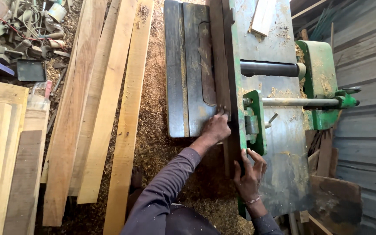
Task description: The person feeds a wooden board through a table saw, using a wooden stick to push it past the blade, and then repeats the process with two more boards.
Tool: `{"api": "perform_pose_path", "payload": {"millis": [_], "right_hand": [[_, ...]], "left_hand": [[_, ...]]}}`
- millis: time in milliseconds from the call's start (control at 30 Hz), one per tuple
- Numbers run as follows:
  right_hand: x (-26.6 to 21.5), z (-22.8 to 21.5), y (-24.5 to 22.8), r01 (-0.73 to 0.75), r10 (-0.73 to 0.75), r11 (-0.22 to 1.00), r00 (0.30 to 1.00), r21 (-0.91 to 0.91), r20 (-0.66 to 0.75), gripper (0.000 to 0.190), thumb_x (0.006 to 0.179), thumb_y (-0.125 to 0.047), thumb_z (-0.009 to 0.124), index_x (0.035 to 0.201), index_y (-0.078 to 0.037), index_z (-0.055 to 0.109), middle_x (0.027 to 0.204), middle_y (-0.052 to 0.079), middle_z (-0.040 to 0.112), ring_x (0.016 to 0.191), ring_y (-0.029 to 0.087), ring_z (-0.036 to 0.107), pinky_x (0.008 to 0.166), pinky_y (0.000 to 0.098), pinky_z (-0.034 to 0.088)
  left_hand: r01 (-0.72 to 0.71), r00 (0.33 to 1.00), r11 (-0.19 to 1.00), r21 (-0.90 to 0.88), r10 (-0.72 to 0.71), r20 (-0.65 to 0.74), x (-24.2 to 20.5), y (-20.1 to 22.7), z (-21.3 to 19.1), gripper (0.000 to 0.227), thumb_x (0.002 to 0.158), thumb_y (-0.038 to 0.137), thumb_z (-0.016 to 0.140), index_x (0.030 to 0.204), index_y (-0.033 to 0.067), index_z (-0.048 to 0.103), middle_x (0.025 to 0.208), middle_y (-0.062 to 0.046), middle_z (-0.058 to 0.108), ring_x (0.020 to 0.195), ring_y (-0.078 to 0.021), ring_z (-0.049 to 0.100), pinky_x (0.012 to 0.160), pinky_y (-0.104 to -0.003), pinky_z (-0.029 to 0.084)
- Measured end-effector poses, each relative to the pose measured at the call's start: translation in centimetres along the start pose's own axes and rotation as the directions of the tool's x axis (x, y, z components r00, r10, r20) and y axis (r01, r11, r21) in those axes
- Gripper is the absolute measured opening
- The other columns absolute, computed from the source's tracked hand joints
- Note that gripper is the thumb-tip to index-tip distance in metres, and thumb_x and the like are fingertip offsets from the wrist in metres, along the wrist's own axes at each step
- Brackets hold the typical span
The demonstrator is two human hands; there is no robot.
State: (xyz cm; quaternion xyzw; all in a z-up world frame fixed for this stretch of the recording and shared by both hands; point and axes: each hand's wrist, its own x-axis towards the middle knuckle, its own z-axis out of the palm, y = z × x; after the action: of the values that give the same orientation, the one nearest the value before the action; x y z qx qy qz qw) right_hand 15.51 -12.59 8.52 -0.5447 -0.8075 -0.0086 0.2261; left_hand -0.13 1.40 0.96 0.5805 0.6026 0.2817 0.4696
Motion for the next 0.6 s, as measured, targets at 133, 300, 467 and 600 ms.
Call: {"api": "perform_pose_path", "payload": {"millis": [133,300,467,600], "right_hand": [[-0.1,0.1,0.0,0.007,-0.007,1.0,1.0,0.008,-0.005,0.05,0.09,-0.007,0.074,0.138,-0.008,0.062,0.136,0.013,0.055,0.131,0.033,0.048,0.111,0.0466,0.04],[-0.3,0.2,0.4,0.023,-0.023,1.0,1.0,-0.002,-0.014,0.05,0.089,-0.007,0.074,0.138,-0.008,0.062,0.137,0.013,0.056,0.13,0.033,0.049,0.111,0.0463,0.04],[-0.2,0.3,0.5,0.024,-0.024,1.0,1.0,-0.006,-0.013,0.051,0.088,-0.006,0.074,0.137,-0.009,0.063,0.136,0.013,0.056,0.129,0.034,0.05,0.11,0.0467,0.04],[-0.1,0.2,0.3,0.016,-0.016,1.0,1.0,-0.013,0.0,0.053,0.087,-0.006,0.074,0.139,-0.008,0.062,0.135,0.014,0.056,0.129,0.034,0.05,0.11,0.0471,0.04]], "left_hand": [[0.043,0.999,0.999,0.026,-0.043,0.033,0.1,0.8,-0.8,0.045,0.083,0.005,0.052,0.127,-0.0012,0.063,0.144,-0.023,0.057,0.124,-0.0463,0.06,0.108,-0.053,0.047],[0.061,0.998,0.998,0.013,-0.061,0.034,1.5,-0.4,0.8,0.041,0.083,0.005,0.055,0.122,-0.0007,0.065,0.135,-0.024,0.061,0.124,-0.045,0.061,0.107,-0.053,0.049],[0.036,0.999,0.999,-0.002,-0.036,0.027,2.1,-1.0,1.3,0.041,0.082,0.003,0.057,0.121,-0.0026,0.065,0.129,-0.027,0.064,0.122,-0.0455,0.062,0.106,-0.053,0.051],[-0.018,1.0,1.0,0.017,0.017,0.016,2.3,-1.3,1.7,0.046,0.08,0.002,0.059,0.125,-0.0059,0.064,0.13,-0.031,0.062,0.121,-0.0481,0.061,0.107,-0.053,0.049]]}}
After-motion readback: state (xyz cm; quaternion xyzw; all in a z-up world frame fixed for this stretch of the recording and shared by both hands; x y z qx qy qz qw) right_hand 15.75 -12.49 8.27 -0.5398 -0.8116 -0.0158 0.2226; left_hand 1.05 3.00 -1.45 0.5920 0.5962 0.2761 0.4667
